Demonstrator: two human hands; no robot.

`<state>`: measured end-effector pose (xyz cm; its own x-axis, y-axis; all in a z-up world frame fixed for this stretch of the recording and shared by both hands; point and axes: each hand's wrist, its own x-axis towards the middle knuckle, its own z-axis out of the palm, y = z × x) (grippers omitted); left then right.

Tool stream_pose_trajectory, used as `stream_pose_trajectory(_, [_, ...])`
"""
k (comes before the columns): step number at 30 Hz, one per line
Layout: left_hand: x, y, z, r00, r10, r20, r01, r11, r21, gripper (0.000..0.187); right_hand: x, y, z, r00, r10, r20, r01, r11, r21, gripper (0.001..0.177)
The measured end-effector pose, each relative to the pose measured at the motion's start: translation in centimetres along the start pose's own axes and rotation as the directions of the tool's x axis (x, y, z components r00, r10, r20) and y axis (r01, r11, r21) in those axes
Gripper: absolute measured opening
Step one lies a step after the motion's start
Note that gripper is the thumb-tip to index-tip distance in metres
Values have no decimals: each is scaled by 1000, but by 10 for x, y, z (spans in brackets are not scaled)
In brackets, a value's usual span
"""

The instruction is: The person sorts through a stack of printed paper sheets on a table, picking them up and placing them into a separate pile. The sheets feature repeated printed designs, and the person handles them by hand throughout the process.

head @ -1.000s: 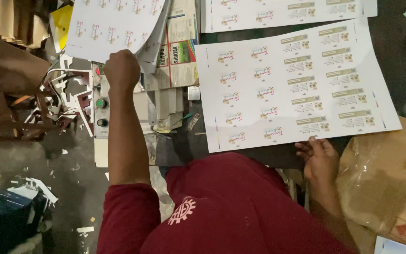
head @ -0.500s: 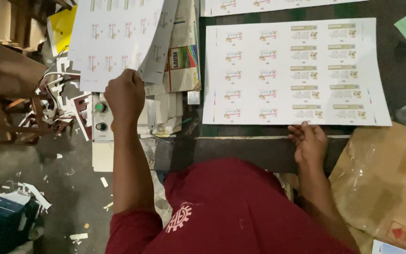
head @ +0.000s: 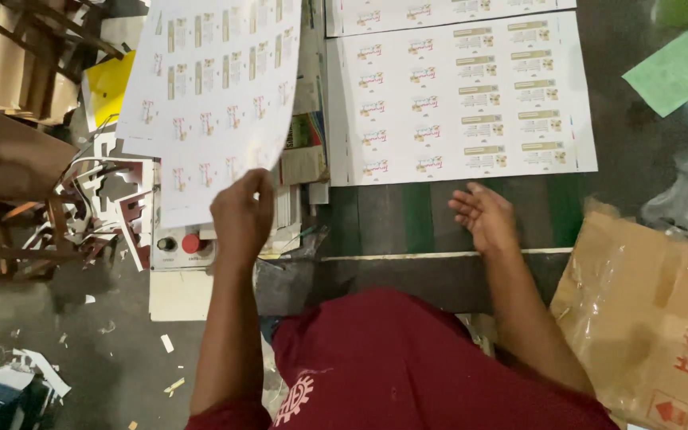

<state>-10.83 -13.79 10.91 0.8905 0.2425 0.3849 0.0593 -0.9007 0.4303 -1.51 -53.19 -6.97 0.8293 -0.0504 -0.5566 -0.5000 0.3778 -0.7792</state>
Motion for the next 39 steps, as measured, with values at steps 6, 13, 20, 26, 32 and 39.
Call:
stream_pose_trajectory(6, [-32, 50, 36, 831, 367, 419, -259, 921, -291, 13, -8, 14, 51, 932, 81, 353, -23, 986, -164, 41])
stream_pose_trajectory(13, [-48, 76, -2, 552, 465, 692, -218, 882, -419, 12, 41, 5, 91, 837, 117, 534, -23, 984, -179, 39])
stream_pose_trajectory(20, [-42, 7, -19, 500, 357, 789, 32, 903, -429, 26, 44, -10, 65, 879, 48, 475, 130, 933, -335, 26])
stream_pose_trajectory(26, [-15, -73, 18, 804, -198, 561, 301, 949, -96, 34, 20, -8, -23, 970, -9, 243, 60, 977, -204, 21])
stream_pose_trajectory(32, [24, -155, 84, 999, -15, -44, 29, 934, 356, 61, -15, 10, -91, 989, -142, 35, 145, 983, -109, 21])
stream_pose_trajectory(39, [67, -103, 48, 768, -508, 391, 235, 790, 566, 87, -67, 5, -90, 985, -114, -128, 113, 993, -20, 23])
